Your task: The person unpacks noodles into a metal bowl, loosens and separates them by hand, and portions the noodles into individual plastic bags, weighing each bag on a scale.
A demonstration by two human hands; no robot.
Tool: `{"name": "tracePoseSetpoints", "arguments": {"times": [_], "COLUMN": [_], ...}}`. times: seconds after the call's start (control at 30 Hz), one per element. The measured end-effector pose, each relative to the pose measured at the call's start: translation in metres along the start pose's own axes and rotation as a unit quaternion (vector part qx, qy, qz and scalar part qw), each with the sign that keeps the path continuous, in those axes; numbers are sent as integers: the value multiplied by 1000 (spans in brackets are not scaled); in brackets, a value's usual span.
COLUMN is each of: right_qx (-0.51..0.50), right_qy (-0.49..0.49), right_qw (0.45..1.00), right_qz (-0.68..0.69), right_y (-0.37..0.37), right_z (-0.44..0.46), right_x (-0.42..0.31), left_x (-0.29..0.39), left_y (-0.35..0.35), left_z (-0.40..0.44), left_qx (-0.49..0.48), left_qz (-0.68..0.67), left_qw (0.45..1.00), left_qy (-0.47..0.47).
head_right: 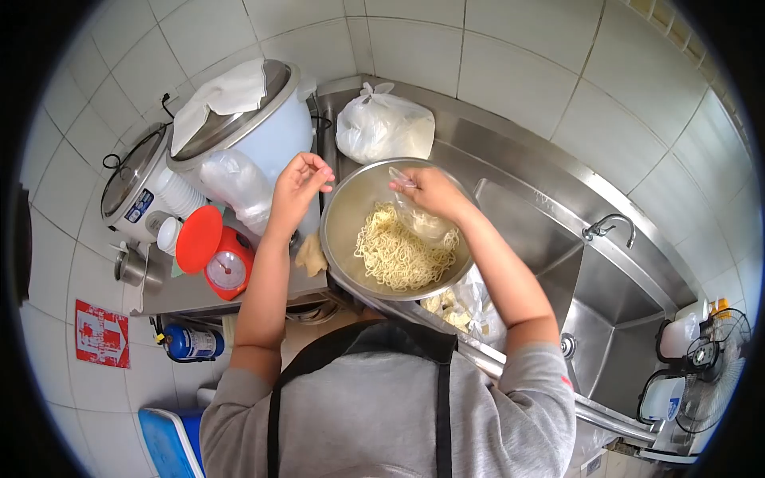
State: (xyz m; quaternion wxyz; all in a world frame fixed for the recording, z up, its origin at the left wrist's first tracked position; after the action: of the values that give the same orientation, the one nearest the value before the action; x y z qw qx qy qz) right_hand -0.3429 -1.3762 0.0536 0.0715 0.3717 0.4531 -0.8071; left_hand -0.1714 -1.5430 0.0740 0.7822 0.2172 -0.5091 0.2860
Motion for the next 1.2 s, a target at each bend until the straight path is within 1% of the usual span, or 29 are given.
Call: {"name": "tracePoseSetpoints", "arguments": {"times": [0.03, 0.13, 0.17, 0.27, 0.3, 0.37, 0.43, 0.47, 0.5, 0.53, 0.57, 0.63, 0.67, 0.73, 0.8, 0.83, 0.87, 0.9, 0.93, 0.97, 1.03, 1.13, 1.2], "right_qx": [43, 96, 122, -24, -15, 42, 89, 34, -21, -75, -81, -87, -96, -118, -136, -147, -135, -124, -113, -108, -100, -44, 20], "right_qy": [14, -12, 20, 31, 26, -30, -48, -67, -83, -101, -107, -167, -184, -218, -246, -233, -220, -205, -190, -181, -165, -226, -265], "right_qw": [996, 982, 963, 992, 994, 987, 979, 988, 992, 990, 987, 976, 970, 958, 950, 950, 955, 960, 964, 968, 974, 971, 963], "right_qz": [80, 163, 239, 119, 109, 149, 176, 134, 96, 56, 91, 106, 123, 143, 139, 148, 147, 147, 147, 138, 121, 67, 33], "right_y": [18, -10, -15, 11, 5, -17, -23, -15, -2, 7, 7, -1, 4, 6, 10, 11, 10, 10, 11, 11, 12, 12, 18], "right_z": [6, 16, 14, 14, 12, 15, 8, 10, 11, 9, 5, 14, 8, 17, 21, 19, 18, 17, 17, 17, 18, 13, 8], "right_x": [33, 16, 7, 20, 15, -8, -17, -15, -16, -18, -21, -45, -54, -70, -81, -85, -86, -86, -84, -81, -72, -64, -57], "left_x": [0, -12, -17, -27, -32, -40, -37, -37, -42, -47, -49, -49, -55, -35, -33, -32, -48, -78, -83, -91, -80, -98, -125], "left_y": [0, -3, -3, -2, -4, -3, 5, 8, 9, 10, 10, 18, 22, 44, 62, 69, 73, 75, 78, 83, 94, 98, 105], "left_z": [-1, -1, -2, 0, -3, 4, 2, 1, 5, 0, -1, 2, -4, -12, -22, -22, -19, -15, -15, -17, -23, -21, -24], "left_qx": [-4, -21, -21, -64, -89, -130, -158, -172, -220, -260, -299, -353, -368, -390, -330, -298, -298, -297, -293, -276, -239, -195, -110], "left_qz": [-8, -6, -1, -8, 15, 51, 8, -12, -14, 34, 82, 173, 205, 271, 249, 237, 172, 106, 39, 3, -67, 11, 40], "left_qw": [1000, 1000, 1000, 996, 995, 990, 986, 983, 971, 963, 950, 918, 907, 871, 895, 906, 929, 945, 954, 959, 963, 972, 993], "left_qy": [-8, -16, -12, -56, -48, -12, -47, -67, -88, -63, -31, 46, -14, -125, -168, -184, -136, -87, -40, -63, -108, -130, 19]}}
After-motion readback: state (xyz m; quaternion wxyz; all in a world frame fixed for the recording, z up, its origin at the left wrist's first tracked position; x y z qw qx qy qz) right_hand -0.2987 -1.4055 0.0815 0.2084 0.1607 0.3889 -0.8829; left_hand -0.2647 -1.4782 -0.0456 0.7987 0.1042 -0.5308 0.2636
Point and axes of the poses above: each hand's wrist, its own z-axis towards the middle knuckle, its own y-axis out of the palm, x = y × z, the point moved 2 cm from there along z, towards the middle knuckle, and after that the axes turned 11 degrees about x, right-handed, at the moved point
